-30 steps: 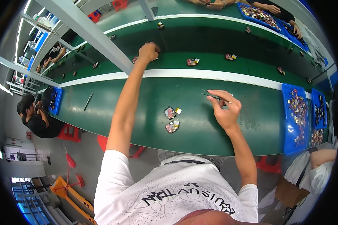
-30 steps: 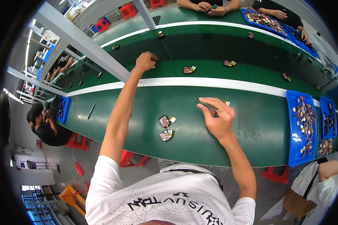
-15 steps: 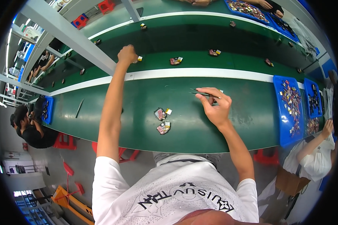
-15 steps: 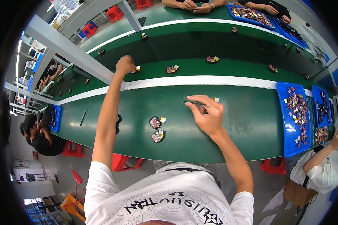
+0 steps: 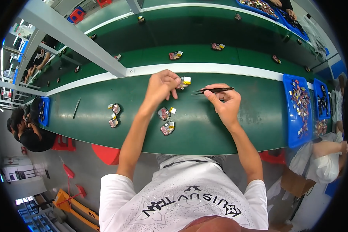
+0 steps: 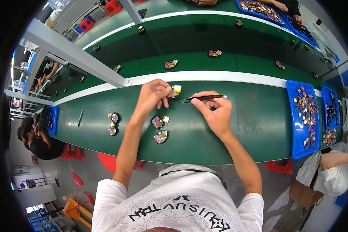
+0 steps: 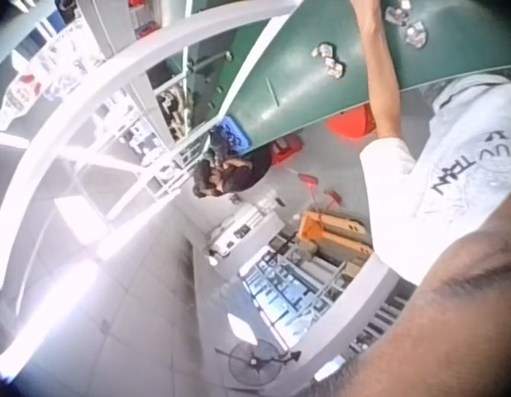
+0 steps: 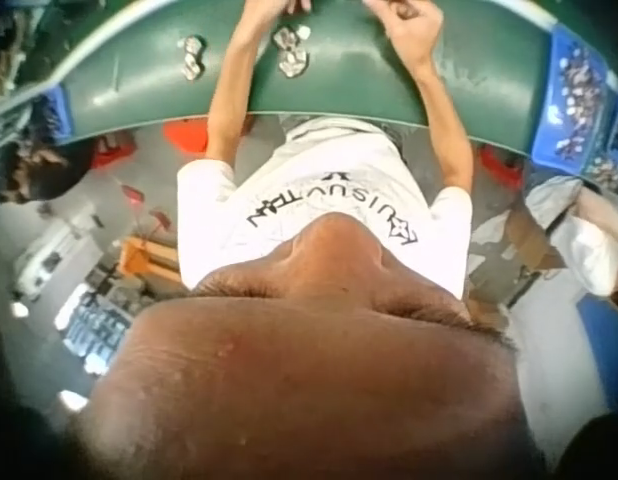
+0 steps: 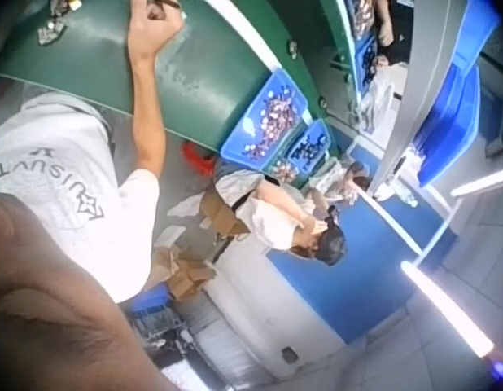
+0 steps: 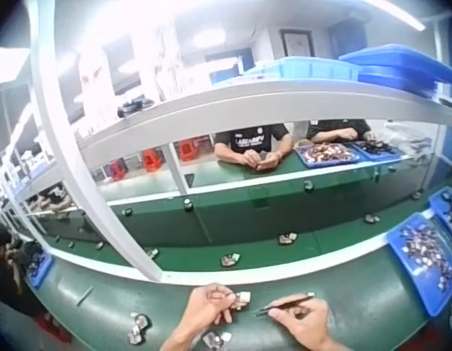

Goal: Assembling small electronic components using tweezers and a marking pen on a factory production line.

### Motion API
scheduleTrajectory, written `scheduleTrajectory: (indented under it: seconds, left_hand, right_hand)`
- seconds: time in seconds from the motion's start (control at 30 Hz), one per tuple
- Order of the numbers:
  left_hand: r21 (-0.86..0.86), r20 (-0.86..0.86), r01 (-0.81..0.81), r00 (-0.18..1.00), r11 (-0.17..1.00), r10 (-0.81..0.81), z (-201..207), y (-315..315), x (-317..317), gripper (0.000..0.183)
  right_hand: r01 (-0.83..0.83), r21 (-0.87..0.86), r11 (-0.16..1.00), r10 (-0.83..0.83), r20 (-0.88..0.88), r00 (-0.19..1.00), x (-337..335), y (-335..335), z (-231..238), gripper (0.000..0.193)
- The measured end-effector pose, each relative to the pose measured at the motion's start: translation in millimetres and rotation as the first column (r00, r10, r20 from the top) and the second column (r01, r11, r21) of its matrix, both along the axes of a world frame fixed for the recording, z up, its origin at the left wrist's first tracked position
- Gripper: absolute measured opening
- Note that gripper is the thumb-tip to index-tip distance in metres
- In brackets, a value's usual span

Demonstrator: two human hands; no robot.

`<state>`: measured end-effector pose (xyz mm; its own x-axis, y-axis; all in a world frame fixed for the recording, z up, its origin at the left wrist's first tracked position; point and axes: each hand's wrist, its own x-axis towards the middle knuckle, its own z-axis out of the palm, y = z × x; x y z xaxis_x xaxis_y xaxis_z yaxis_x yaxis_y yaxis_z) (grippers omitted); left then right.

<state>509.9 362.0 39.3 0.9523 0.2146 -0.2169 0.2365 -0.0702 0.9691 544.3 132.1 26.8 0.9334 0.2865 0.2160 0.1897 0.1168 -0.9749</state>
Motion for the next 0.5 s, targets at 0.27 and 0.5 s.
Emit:
scheduleTrajectory:
  seconds: [0.27,0.5]
  left_hand:
    - [-0.082,0.086,0.003,0.996,0.997,0.004,-11,-35,-11,0.015]
    - [-0.046,0.155,-0.069,0.985,0.997,0.076,-14,-43,-15,0.013]
  right_hand:
    - [0.033,-0.075,0.997,-0.024,0.115,0.993,2,3,-14,0.008]
    - [0.086,-0.153,0.984,-0.063,0.151,0.987,0,5,-18,0.008]
